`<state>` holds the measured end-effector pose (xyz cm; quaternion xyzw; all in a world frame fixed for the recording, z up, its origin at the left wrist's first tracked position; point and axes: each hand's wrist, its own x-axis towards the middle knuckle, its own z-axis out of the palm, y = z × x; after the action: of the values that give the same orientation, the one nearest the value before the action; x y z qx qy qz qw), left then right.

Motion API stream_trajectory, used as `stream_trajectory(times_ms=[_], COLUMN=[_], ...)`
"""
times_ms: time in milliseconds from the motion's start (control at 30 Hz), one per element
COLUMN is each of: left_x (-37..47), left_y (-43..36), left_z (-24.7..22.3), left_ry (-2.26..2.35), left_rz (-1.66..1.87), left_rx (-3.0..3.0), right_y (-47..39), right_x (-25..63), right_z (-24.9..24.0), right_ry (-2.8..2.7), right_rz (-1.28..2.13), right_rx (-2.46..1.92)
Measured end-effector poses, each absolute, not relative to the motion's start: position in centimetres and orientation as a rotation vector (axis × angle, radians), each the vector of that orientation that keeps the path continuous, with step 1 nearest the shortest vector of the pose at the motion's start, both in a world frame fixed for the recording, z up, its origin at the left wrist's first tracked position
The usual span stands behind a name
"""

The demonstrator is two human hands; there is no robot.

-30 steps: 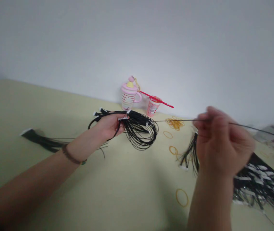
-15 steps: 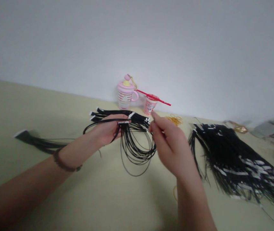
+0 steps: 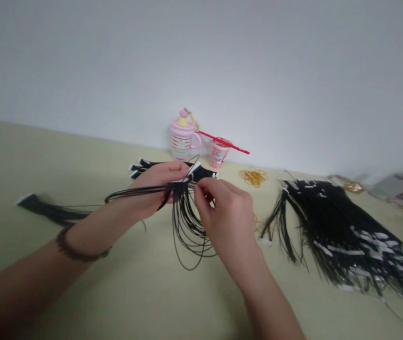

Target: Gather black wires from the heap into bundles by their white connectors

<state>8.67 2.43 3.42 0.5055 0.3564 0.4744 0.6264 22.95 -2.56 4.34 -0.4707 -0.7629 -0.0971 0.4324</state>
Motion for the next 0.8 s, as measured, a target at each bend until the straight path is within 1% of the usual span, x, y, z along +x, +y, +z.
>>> stream_trajectory(times_ms=[800], left_x=[8.72], left_y=[1.45], left_z=[4.36], left_ry=[0.797], left_rz=[1.149], left_rx=[1.164], right_y=[-2.7], right_x=[22.46], right_z=[4.36], right_ry=[-1.86], right_rz=[-0.269], right_rx=[-1.151])
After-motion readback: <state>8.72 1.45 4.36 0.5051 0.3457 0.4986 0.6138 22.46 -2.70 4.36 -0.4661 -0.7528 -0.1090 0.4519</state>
